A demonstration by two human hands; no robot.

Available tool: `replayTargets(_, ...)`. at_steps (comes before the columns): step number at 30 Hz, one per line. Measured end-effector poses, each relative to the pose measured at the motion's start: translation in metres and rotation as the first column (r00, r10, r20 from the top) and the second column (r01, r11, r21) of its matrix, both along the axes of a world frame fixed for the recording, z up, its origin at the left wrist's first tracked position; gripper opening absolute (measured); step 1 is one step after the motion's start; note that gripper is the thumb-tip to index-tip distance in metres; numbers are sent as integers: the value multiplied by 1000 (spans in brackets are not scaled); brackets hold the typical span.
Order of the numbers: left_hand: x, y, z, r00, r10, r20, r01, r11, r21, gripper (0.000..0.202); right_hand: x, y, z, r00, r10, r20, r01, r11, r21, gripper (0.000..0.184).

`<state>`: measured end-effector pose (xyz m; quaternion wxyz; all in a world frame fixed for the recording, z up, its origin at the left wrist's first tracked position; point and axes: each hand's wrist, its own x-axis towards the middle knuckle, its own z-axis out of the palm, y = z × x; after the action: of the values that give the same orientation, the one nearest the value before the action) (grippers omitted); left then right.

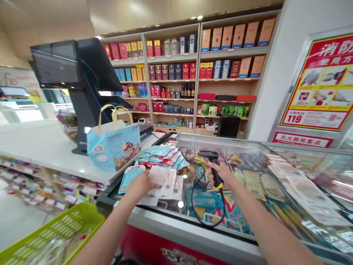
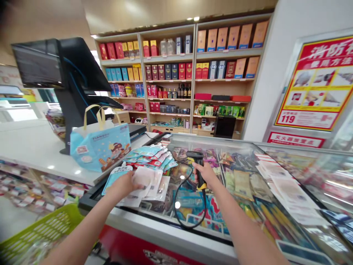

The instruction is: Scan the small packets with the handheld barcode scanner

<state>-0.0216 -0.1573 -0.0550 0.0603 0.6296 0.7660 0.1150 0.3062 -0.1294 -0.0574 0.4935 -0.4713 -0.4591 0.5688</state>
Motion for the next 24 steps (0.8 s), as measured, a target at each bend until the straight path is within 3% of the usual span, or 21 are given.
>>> replayTargets(3, 7, 5, 4, 981, -96, 166, 68, 984, 167, 23, 4, 2, -12, 1000, 21, -1, -21, 1000, 2, 27)
replayTargets(6, 29, 22, 12, 914, -214, 345, 96, 940, 327, 16, 9, 2, -16, 999, 34, 10, -34, 999, -1, 29)
replayTargets(11, 112, 86, 21, 734, -347, 584, -9, 855, 519, 14, 11, -4, -4, 996, 19, -86, -12, 997, 73, 32)
replayTargets(15, 166, 122, 9, 717, -240, 655, -124, 880, 458, 11, 13, -12, 4, 999, 3, -50, 1, 995, 96, 35)
replayTargets(20, 168, 126, -15, 739, -238, 630, -98, 888, 450, 14, 17, -13, 2, 998, 22, 54, -23, 999, 22, 37)
replayTargets(24, 160, 128, -21, 729, -210, 651, -128, 893, 431, 14, 16, -11, -2, 997, 47, 68, -48, 999, 17, 35)
